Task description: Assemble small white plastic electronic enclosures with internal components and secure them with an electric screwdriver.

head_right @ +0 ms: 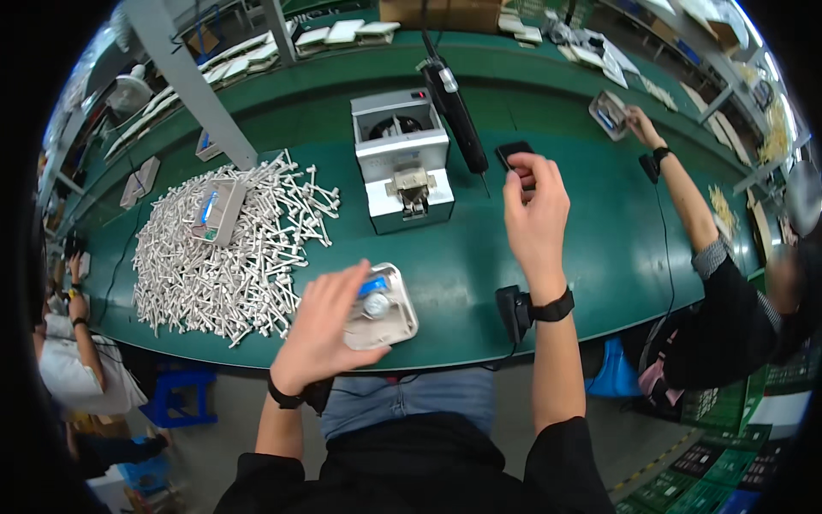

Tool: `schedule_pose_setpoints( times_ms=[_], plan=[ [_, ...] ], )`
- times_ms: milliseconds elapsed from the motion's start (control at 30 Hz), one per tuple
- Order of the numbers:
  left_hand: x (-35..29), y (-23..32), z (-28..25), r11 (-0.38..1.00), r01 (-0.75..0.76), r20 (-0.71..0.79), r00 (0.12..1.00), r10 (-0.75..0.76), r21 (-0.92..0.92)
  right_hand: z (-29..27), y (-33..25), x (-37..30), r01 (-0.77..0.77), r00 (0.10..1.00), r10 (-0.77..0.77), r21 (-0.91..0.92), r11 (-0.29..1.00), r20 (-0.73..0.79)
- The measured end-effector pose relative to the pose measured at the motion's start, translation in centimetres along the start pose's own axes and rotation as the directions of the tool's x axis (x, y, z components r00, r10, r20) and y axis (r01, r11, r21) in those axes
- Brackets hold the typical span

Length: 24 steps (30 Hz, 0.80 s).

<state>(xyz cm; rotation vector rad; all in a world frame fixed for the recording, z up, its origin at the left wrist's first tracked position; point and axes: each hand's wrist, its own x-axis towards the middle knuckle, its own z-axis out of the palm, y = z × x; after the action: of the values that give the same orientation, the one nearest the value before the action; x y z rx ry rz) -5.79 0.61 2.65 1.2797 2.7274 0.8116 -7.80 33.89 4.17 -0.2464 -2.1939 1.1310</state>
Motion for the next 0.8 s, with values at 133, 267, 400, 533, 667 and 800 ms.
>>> schedule_pose_setpoints(
  times_ms=[133,267,400,533,667,800],
  plan=[
    [0.7,1.1,3.2,0.997,-0.08,-0.041,0.996,0.081,0.022,0.8,7.4,1.2,0.244,0.957,-0.288,-0.622,0.744,0.031],
    [0.9,1.7,3.8,0.998,-0.054,-0.073,0.996,0.057,0.035,-0.2,11.4,1.6,0.01,0.992,0.101,-0.853,0.522,0.073],
    [0.9,1.7,2.8,0.998,-0.059,-0.072,0.996,0.061,0.031,-3.2,14.1,2.6,0.029,0.991,0.036,-0.468,0.883,0.129],
    [-0.3,1.0,2.5,0.999,0.047,-0.045,0.998,-0.047,0.002,-4.7,15.0,0.9,0.044,0.97,0.028,-0.288,0.957,0.242],
    [-2.6,-2.1,6.3,0.943,0.147,-0.097,0.978,-0.183,-0.299,-4.9,14.1,0.7,0.171,0.966,-0.07,-0.41,0.896,0.251],
    [-3.1,-2.4,8.1,0.812,0.242,-0.126,0.925,-0.358,-0.531,-5.1,14.3,0.8,0.134,0.97,-0.041,-0.384,0.913,0.241]
  ],
)
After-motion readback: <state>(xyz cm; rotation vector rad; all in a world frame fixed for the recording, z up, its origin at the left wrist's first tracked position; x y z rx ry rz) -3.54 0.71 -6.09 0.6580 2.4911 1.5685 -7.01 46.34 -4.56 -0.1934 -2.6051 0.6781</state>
